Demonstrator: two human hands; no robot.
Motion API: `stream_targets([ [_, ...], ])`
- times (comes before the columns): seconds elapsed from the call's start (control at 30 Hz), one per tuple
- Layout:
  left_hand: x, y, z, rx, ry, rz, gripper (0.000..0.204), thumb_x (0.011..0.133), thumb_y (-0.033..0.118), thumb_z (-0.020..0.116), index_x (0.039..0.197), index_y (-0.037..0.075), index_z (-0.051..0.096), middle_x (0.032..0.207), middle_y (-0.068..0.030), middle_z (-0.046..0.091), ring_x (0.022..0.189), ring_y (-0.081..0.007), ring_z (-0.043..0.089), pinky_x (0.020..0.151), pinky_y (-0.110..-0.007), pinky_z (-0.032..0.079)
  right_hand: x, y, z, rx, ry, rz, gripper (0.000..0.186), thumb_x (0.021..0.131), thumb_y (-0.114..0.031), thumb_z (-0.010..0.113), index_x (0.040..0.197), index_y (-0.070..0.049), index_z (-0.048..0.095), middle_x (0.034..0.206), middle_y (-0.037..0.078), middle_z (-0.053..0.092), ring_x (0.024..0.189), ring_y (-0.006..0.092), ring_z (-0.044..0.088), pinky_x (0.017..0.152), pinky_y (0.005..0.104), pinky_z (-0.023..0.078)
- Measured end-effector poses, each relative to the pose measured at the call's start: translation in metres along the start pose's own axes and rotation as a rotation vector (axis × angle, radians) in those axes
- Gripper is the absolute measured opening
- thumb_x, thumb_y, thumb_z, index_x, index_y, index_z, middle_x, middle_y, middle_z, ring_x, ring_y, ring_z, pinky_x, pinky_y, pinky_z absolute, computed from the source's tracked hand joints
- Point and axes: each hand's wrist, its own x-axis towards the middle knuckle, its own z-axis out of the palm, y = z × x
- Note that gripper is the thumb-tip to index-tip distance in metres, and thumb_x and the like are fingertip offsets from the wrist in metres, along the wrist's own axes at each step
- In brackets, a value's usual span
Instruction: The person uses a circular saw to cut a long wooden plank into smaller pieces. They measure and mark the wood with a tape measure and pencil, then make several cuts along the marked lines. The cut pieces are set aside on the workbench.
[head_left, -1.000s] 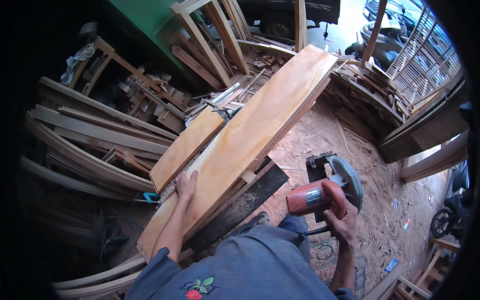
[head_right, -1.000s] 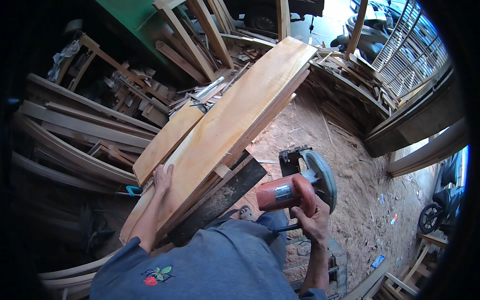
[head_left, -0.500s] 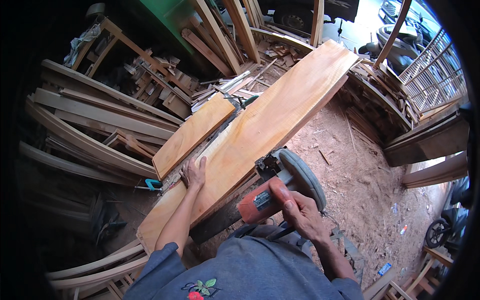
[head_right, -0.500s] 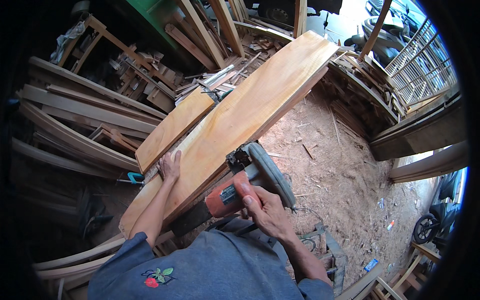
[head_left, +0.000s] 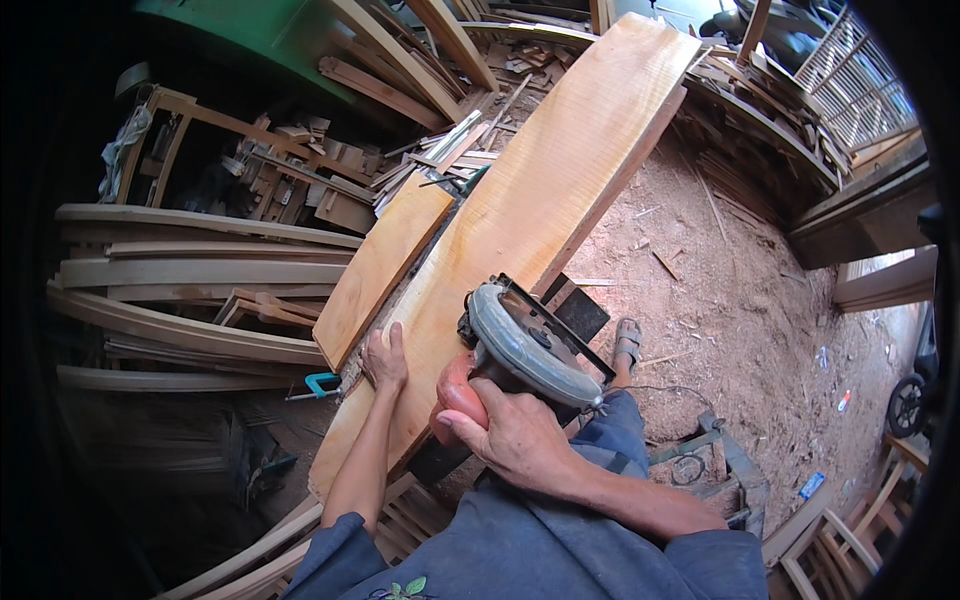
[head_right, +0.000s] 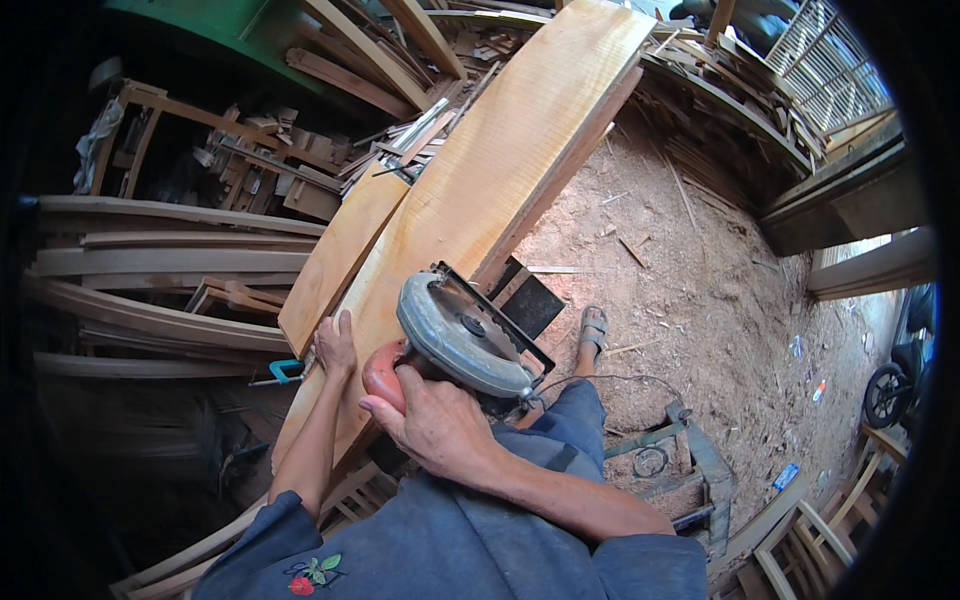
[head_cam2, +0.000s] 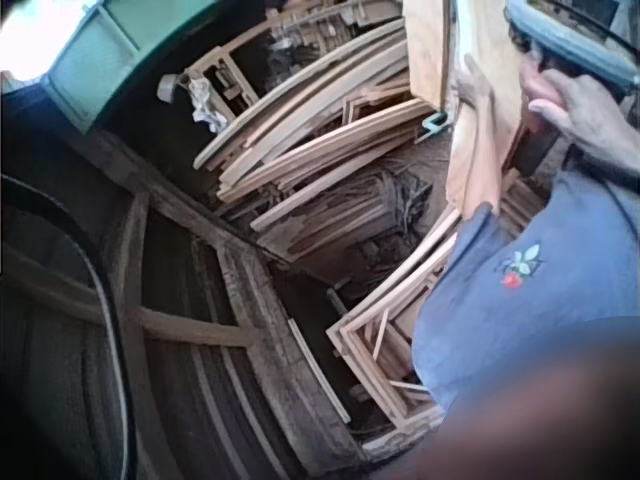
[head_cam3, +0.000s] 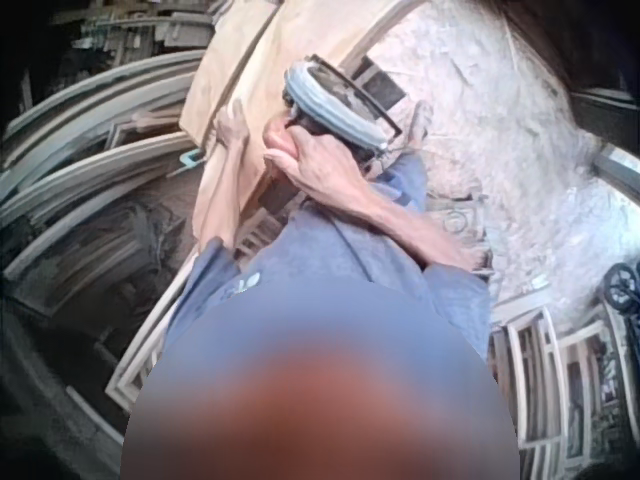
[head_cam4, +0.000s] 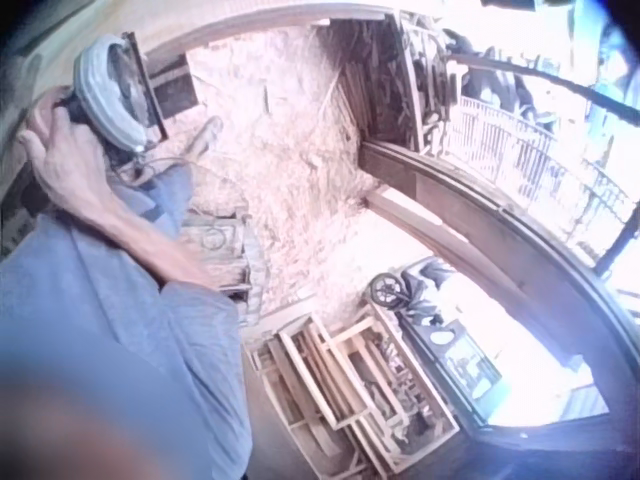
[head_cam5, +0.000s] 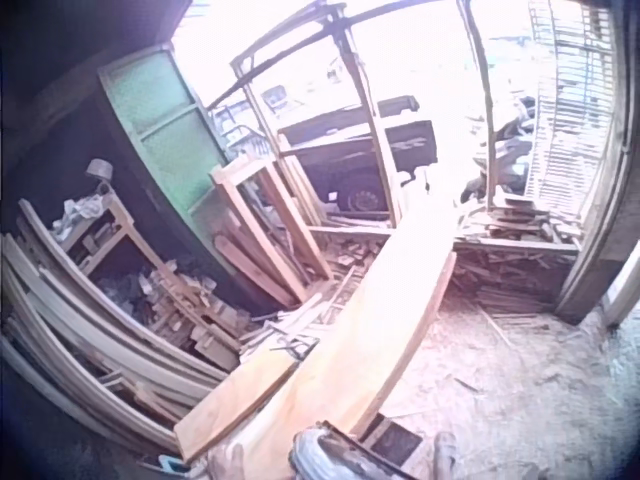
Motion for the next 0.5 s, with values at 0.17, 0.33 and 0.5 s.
stream_targets([
  [0.17,0.0,0.002,-0.001,-0.009,0.024,0.024,0.067,0.104,0.064,0.053,0.114,0.0,0.069,0.123,-0.0265,0.07,0.124,-0.0463,0.06,0.112,-0.064,0.034,-0.007,0.0,-0.012,0.029,-0.048,0.014,0.064,0.105,-0.056,0.059,0.111,0.007,0.058,0.076,0.031,0.069,0.073,0.0507,0.072,0.067,0.058,0.059],
  [0.33,0.0,0.004,0.0,-0.008,0.026,0.038,0.063,0.105,0.061,0.053,0.108,0.0,0.069,0.116,-0.0274,0.071,0.121,-0.0468,0.061,0.111,-0.063,0.036,0.002,0.002,-0.017,0.033,-0.123,0.082,0.062,0.104,-0.057,0.061,0.118,0.003,0.056,0.084,0.031,0.071,0.081,0.0506,0.072,0.075,0.0574,0.057],
  [0.5,0.001,0.002,-0.001,-0.026,0.013,0.047,0.062,0.106,0.059,0.053,0.107,0.0,0.069,0.112,-0.0279,0.071,0.116,-0.0474,0.062,0.104,-0.061,0.04,0.002,0.0,-0.019,-0.001,-0.108,0.063,0.064,0.104,-0.059,0.06,0.116,0.004,0.054,0.08,0.031,0.07,0.079,0.0503,0.072,0.073,0.0565,0.057],
])
